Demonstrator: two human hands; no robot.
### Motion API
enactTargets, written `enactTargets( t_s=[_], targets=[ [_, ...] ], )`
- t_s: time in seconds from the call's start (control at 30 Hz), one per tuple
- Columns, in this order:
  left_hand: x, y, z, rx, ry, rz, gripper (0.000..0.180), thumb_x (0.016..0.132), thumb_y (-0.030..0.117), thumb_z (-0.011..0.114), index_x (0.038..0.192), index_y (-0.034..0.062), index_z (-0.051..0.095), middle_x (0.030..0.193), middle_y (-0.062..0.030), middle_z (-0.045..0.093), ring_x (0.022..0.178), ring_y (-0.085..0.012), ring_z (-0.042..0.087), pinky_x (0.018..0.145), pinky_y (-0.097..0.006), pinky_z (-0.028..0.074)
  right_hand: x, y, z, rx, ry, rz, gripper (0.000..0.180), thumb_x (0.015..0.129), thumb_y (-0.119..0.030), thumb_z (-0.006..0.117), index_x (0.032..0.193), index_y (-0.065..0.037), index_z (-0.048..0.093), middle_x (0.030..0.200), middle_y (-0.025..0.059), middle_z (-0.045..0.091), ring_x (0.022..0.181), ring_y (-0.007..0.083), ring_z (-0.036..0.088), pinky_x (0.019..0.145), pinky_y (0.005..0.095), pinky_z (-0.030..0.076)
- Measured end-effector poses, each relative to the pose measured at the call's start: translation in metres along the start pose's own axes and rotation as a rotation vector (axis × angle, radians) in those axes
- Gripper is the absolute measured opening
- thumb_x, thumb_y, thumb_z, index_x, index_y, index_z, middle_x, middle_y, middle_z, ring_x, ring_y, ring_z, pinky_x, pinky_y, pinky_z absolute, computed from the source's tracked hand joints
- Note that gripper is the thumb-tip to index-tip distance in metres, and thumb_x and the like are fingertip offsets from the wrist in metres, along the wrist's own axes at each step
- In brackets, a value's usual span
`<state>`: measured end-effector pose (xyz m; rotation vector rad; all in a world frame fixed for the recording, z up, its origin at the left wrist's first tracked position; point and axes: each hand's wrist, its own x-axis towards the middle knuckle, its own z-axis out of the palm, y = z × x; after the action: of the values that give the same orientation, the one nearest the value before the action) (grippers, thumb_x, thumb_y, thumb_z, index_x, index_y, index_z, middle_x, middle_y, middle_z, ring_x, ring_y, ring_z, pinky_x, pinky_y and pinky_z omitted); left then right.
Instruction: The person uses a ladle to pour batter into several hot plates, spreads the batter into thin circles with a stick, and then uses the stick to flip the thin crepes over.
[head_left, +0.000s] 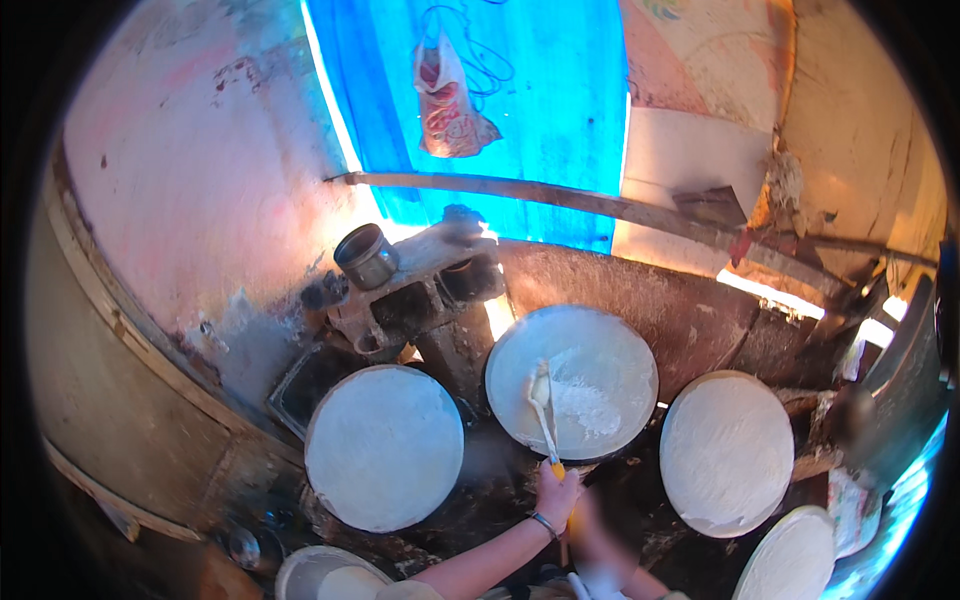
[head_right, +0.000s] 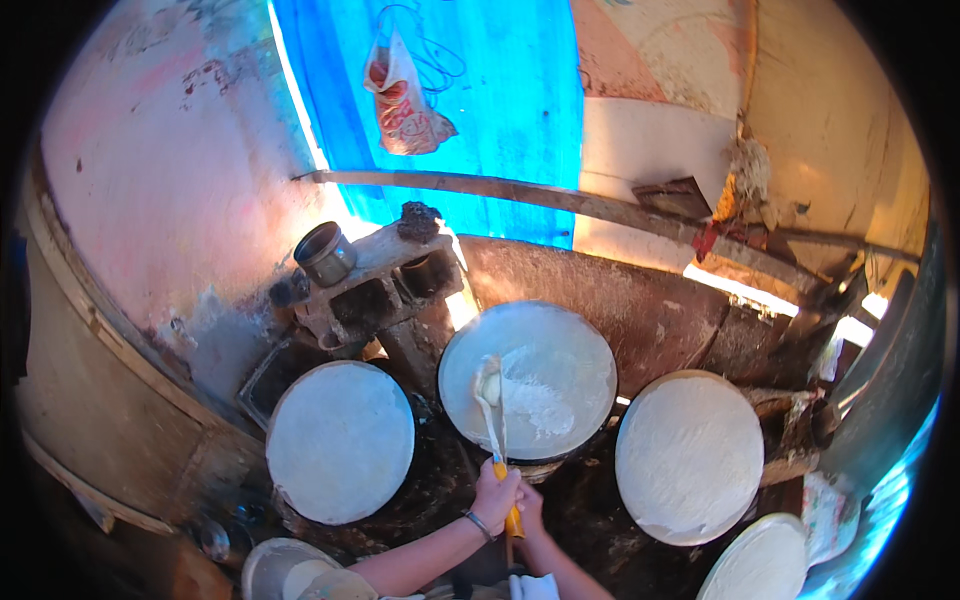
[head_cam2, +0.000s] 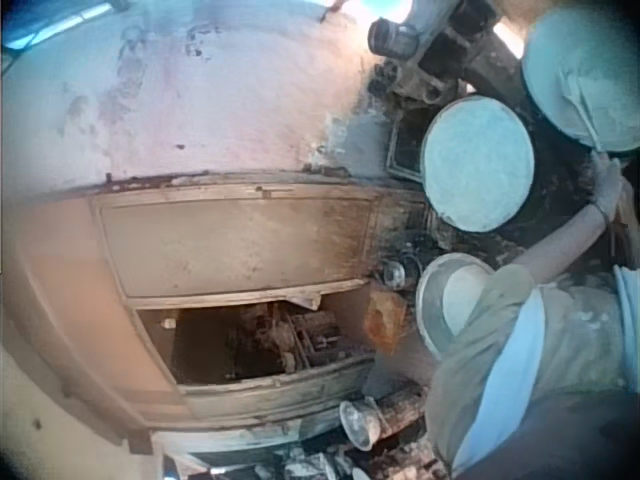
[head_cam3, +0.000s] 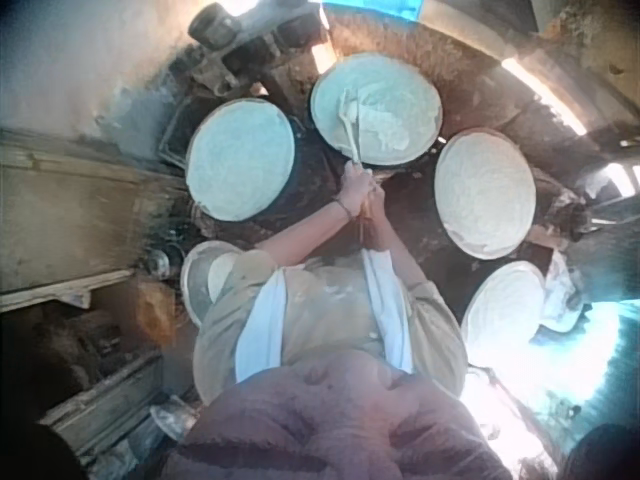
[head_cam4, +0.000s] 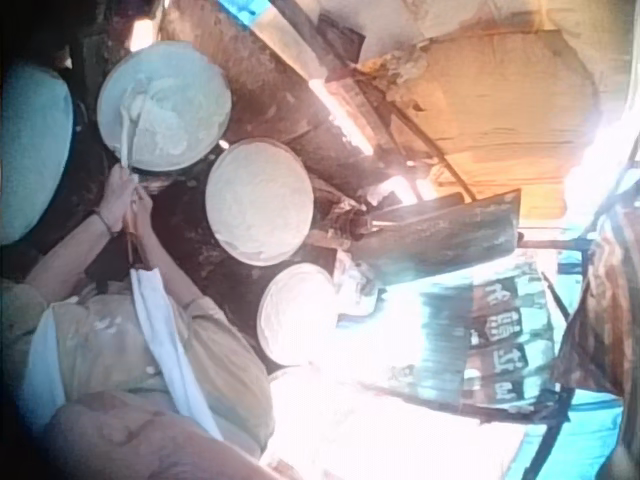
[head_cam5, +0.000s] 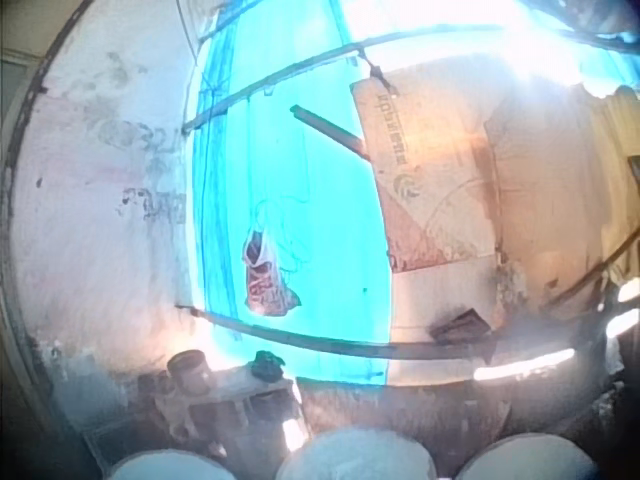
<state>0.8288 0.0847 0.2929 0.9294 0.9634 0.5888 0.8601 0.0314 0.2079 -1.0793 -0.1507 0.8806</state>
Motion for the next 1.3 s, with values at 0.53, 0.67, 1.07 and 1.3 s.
enactTargets(
  t_s=[0.53,0.67,1.07,1.3],
  targets=[
    [-0.026,0.111,-0.070,-1.329,-0.710,-0.648,0.022,0.092,0.008,0.034,0.101,0.0016,0.053,0.053,0.0028,0.034,0.038,-0.0035,0.034,0.038,-0.017,0.033,0.007,-0.090,0.050,0.085,-0.175,0.198,0.029,0.087,-0.014,0.054,0.115,-0.011,0.056,0.059,-0.0018,0.045,0.042,0.0057,0.038,0.037,0.0202,0.029],
    [0.001,0.108,-0.064,-1.098,-0.523,-0.323,0.024,0.092,0.011,0.037,0.110,0.0012,0.050,0.052,0.0027,0.032,0.037,-0.0033,0.033,0.037,-0.016,0.035,-0.003,-0.128,0.071,-0.354,-0.133,-0.368,0.036,0.085,-0.008,0.055,0.120,-0.002,0.052,0.080,0.0055,0.061,0.067,0.0068,0.054,0.060,0.0219,0.044],
    [-0.077,0.097,-0.186,-1.047,-0.515,-0.446,0.025,0.091,0.010,0.039,0.113,0.0018,0.046,0.061,0.0017,0.040,0.042,-0.0039,0.037,0.037,-0.017,0.036,0.074,-0.161,-0.058,-1.439,0.499,-0.400,0.022,0.079,-0.019,0.053,0.099,-0.015,0.062,0.071,0.0156,0.062,0.069,0.0294,0.063,0.055,0.0402,0.049],
    [-0.090,0.093,-0.239,-0.993,-0.327,-0.679,0.020,0.094,0.020,0.035,0.081,0.0095,0.046,0.051,0.0031,0.029,0.043,-0.0071,0.035,0.036,-0.020,0.036,-0.049,0.005,-0.001,-0.525,0.505,-0.484,0.022,0.079,-0.015,0.062,0.096,0.000,0.062,0.084,0.0095,0.064,0.077,0.0137,0.059,0.072,0.0301,0.049]
  ],
)
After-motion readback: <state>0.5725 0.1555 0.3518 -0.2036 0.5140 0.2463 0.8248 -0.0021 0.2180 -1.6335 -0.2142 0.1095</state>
